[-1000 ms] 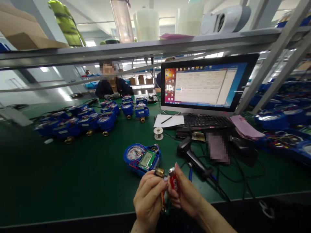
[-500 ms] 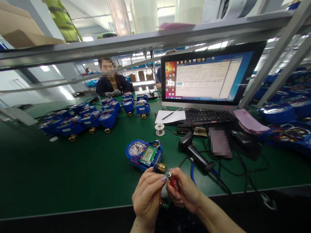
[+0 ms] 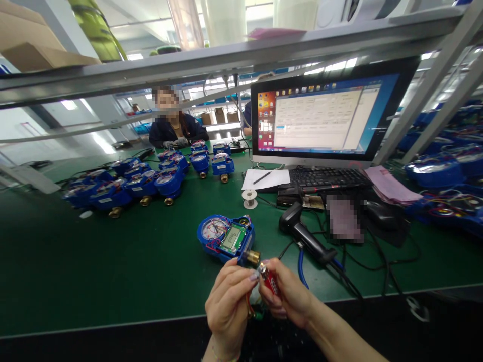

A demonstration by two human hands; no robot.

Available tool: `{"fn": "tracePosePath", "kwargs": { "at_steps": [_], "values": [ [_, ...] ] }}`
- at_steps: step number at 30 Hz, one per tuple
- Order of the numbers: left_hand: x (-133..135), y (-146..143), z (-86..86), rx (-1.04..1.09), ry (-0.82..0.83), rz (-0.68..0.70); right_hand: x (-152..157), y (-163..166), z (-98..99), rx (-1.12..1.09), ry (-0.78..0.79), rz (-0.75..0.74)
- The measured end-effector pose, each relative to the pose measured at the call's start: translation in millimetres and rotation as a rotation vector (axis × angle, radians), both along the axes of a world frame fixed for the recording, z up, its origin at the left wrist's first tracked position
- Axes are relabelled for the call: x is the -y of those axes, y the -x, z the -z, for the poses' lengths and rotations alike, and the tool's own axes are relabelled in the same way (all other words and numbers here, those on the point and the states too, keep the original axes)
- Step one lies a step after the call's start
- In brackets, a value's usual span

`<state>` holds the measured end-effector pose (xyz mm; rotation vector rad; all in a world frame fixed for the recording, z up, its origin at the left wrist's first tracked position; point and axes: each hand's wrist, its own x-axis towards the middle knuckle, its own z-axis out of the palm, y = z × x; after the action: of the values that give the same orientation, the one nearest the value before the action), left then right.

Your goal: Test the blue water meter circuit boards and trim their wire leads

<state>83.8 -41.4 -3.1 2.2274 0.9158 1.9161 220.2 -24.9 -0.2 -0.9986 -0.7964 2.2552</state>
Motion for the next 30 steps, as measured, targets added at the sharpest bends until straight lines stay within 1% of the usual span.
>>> {"fn": "tracePosePath", "kwargs": {
  "at_steps": [7, 9, 10, 11, 12, 13, 15, 16, 17, 18, 20, 21, 24, 26, 28, 30],
  "values": [
    [0, 1, -0.4, -0.01, -0.009, 0.015, 1, 1, 4.6, 0.0, -0.008, -0.027],
    [0, 1, -0.1, -0.007, 0.0, 0.014, 1, 0, 4.7, 0.012, -0.013, -0.013],
    [-1, 2, -0.2, 0.001, 0.007, 0.012, -1, -2, 4.8, 0.039, -0.04, 0.01],
    [-1, 3, -0.6, 0.017, 0.016, 0.009, -4, -4, 5.3, 0.089, -0.089, 0.046],
    [-2, 6, -1.3, 0.036, 0.024, 0.005, -9, -7, 6.4, 0.175, -0.173, 0.091],
    [-4, 9, -2.1, 0.055, 0.034, -0.002, -14, -11, 8.2, 0.313, -0.309, 0.138],
    [-8, 18, -4.3, 0.07, 0.056, -0.017, -29, -19, 14.1, 0.655, -0.638, 0.222],
    [-11, 24, -5.4, 0.061, 0.064, -0.027, -38, -23, 18.2, 0.807, -0.775, 0.251],
    [-15, 30, -6.3, 0.04, 0.074, -0.036, -46, -27, 22.8, 0.922, -0.872, 0.278],
    [-18, 37, -7.0, 0.007, 0.081, -0.043, -53, -29, 28.0, 0.988, -0.918, 0.306],
    [-26, 51, -7.9, -0.069, 0.083, -0.048, -63, -32, 38.8, 1.025, -0.935, 0.342],
    [-30, 57, -8.2, -0.107, 0.082, -0.047, -66, -32, 44.2, 1.048, -0.968, 0.352],
    [-40, 73, -8.9, -0.209, 0.097, -0.026, -68, -33, 57.9, 1.13, -1.135, 0.402],
    [-45, 80, -9.8, -0.259, 0.11, -0.01, -66, -34, 63.4, 1.163, -1.214, 0.466],
    [-48, 84, -11.3, -0.299, 0.122, 0.012, -65, -37, 65.8, 1.172, -1.237, 0.508],
    [-51, 86, -13.3, -0.328, 0.14, 0.03, -64, -39, 66.1, 1.17, -1.227, 0.506]
  ]
}}
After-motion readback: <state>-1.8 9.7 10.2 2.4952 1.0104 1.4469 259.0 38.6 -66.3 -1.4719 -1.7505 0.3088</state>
